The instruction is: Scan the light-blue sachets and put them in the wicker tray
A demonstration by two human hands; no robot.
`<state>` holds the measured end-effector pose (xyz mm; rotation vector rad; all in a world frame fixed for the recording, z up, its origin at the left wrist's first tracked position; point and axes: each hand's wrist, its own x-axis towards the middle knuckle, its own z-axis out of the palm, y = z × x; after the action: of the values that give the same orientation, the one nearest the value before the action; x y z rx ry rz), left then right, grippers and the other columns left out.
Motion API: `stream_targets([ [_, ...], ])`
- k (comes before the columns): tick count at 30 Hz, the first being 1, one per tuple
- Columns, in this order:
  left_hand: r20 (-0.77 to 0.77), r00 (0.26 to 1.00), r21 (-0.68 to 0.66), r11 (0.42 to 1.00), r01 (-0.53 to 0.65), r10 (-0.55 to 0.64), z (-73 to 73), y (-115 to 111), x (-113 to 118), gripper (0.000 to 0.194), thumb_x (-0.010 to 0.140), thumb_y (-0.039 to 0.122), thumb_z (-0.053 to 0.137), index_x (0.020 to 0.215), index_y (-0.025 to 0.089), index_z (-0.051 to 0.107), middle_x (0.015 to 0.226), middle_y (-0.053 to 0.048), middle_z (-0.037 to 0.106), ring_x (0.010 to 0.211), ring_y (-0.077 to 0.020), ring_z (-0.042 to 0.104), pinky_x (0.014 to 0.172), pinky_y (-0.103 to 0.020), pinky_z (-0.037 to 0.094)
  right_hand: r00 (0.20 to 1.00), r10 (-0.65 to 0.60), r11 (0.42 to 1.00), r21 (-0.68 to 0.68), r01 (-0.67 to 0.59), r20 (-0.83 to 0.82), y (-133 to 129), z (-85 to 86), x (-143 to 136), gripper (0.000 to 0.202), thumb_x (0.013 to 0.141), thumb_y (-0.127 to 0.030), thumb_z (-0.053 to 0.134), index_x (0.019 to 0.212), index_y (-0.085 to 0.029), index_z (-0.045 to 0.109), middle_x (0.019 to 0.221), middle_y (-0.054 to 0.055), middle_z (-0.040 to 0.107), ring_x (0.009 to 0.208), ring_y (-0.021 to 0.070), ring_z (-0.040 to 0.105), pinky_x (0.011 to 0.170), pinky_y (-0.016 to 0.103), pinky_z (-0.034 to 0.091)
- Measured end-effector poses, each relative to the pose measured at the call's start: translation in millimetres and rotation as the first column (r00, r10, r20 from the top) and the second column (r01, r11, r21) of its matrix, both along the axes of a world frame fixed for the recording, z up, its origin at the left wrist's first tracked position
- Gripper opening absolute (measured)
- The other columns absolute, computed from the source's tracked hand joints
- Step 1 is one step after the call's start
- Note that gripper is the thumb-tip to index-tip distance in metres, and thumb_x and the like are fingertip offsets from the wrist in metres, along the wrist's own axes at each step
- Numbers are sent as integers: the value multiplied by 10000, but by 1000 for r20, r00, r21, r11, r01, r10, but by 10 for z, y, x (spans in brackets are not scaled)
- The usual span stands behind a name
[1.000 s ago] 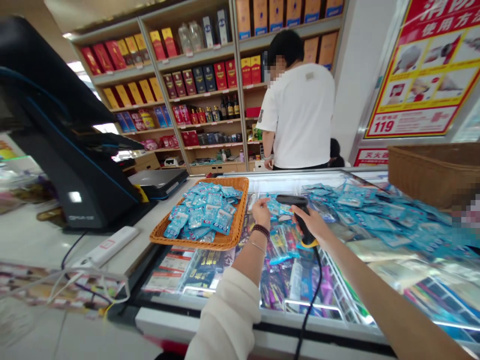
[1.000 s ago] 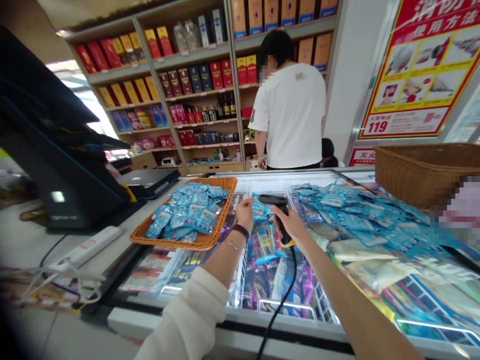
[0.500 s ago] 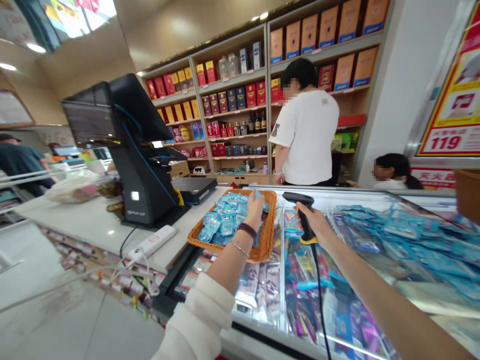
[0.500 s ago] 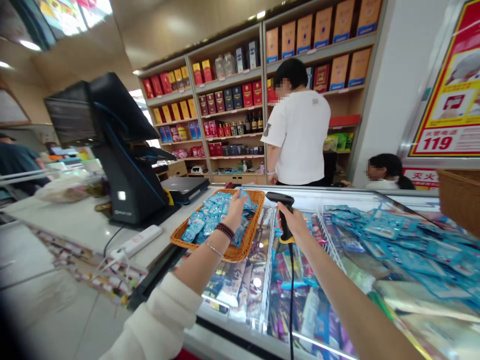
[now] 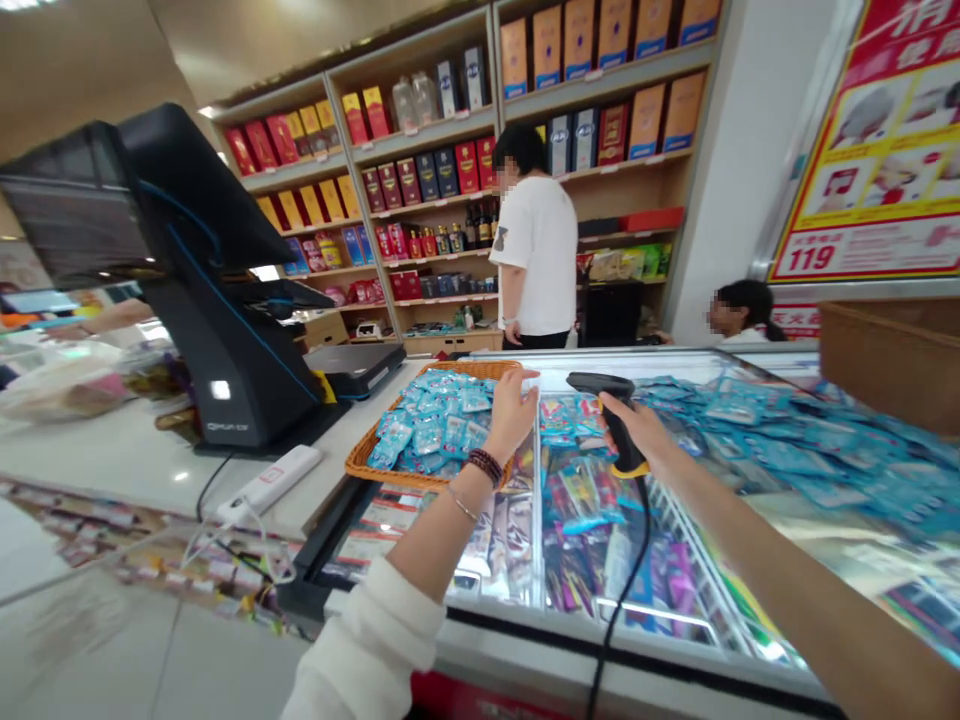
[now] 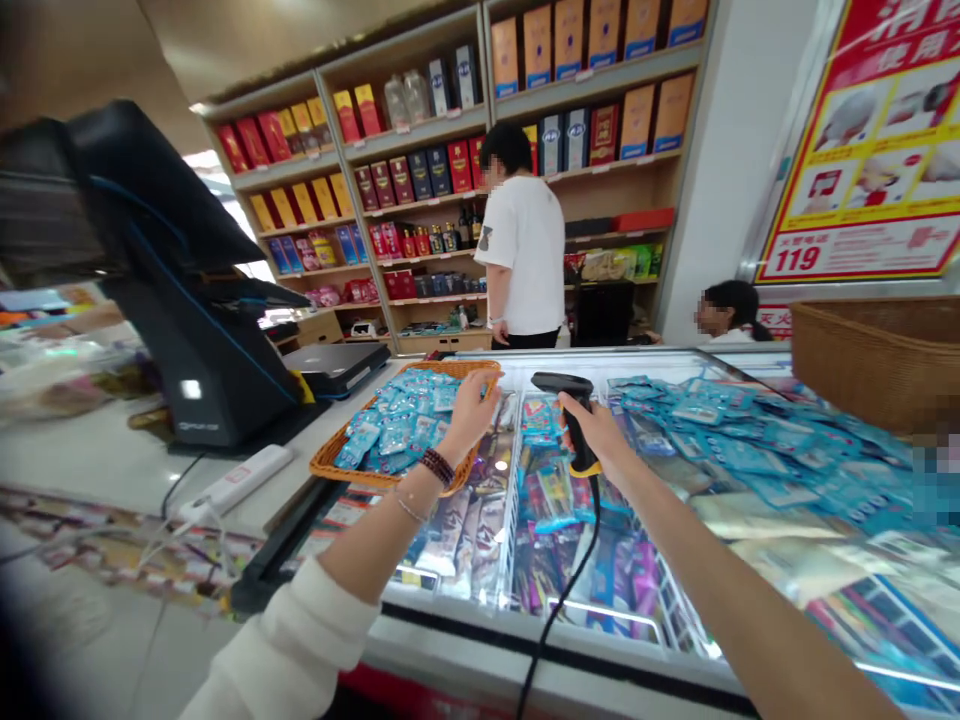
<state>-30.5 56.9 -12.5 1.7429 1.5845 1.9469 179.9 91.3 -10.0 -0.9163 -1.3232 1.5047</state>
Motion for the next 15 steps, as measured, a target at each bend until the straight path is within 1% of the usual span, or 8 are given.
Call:
stream_targets([
  [2, -23, 993, -75, 991, 113, -115, -129, 118, 298, 175, 819, 103, 716, 919, 241, 757, 1046, -96, 749, 1095, -290, 690, 1139, -482, 484, 998, -70, 997, -27, 70, 10, 32, -15, 325, 309, 894, -432, 781, 776, -189, 631, 583, -9, 611, 378, 104, 516, 333, 216, 418],
  [4, -53, 980, -145, 973, 180, -189, -280, 223, 623, 178, 812, 123, 736, 937, 248, 760, 1052, -101, 759, 1097, -303, 697, 1121, -492, 504, 987, -160, 986, -49, 161, 22, 61, -20, 649, 298, 892, -428, 780, 775, -195, 636, 575, -13, 603, 376, 105, 504, 329, 215, 410],
  [6, -89, 964, -214, 950, 227, -251, -414, 314, 975, 229, 816, 147, 739, 1020, 250, 761, 1130, -116, 761, 1178, -322, 681, 1144, -504, 495, 968, -251, 965, -68, 252, 23, 86, -7, 956, 270, 901, -413, 768, 793, -195, 651, 578, -13, 601, 382, 109, 503, 333, 215, 408],
  [8, -158, 937, -306, 917, 255, -313, -498, 393, 1354, 350, 834, 192, 743, 1181, 237, 742, 1298, -145, 721, 1320, -341, 620, 1203, -517, 448, 946, -325, 942, -83, 324, 0, 109, 22, 1234, 232, 918, -384, 745, 817, -190, 667, 592, -6, 608, 397, 113, 511, 345, 217, 407],
  [9, -215, 915, -356, 900, 251, -341, -515, 430, 1550, 435, 850, 235, 748, 1283, 226, 712, 1412, -164, 667, 1405, -351, 563, 1239, -524, 411, 935, -354, 932, -89, 351, -17, 121, 40, 1360, 214, 928, -369, 732, 830, -188, 673, 602, -2, 613, 408, 115, 517, 355, 219, 409],
  [11, -356, 852, -445, 871, 207, -384, -500, 508, 1941, 629, 876, 346, 753, 1475, 221, 606, 1631, -183, 486, 1557, -379, 395, 1299, -555, 316, 909, -412, 909, -94, 406, -59, 150, 69, 1582, 193, 948, -351, 703, 852, -186, 676, 611, 2, 613, 420, 116, 515, 373, 226, 408],
  [14, -499, 753, -500, 852, 154, -429, -404, 646, 2458, 830, 885, 487, 745, 1632, 291, 440, 1782, -151, 223, 1643, -458, 155, 1290, -704, 220, 880, -464, 885, -93, 456, -100, 214, 70, 1836, 191, 962, -361, 660, 876, -190, 656, 619, 2, 603, 430, 121, 502, 391, 247, 398],
  [15, -535, 722, -501, 853, 148, -439, -370, 702, 2597, 864, 884, 511, 742, 1655, 331, 397, 1801, -127, 165, 1648, -476, 101, 1273, -752, 194, 877, -473, 881, -49, 471, -82, 242, 53, 1900, 208, 964, -382, 644, 869, -197, 640, 617, 1, 592, 428, 124, 493, 393, 255, 396],
])
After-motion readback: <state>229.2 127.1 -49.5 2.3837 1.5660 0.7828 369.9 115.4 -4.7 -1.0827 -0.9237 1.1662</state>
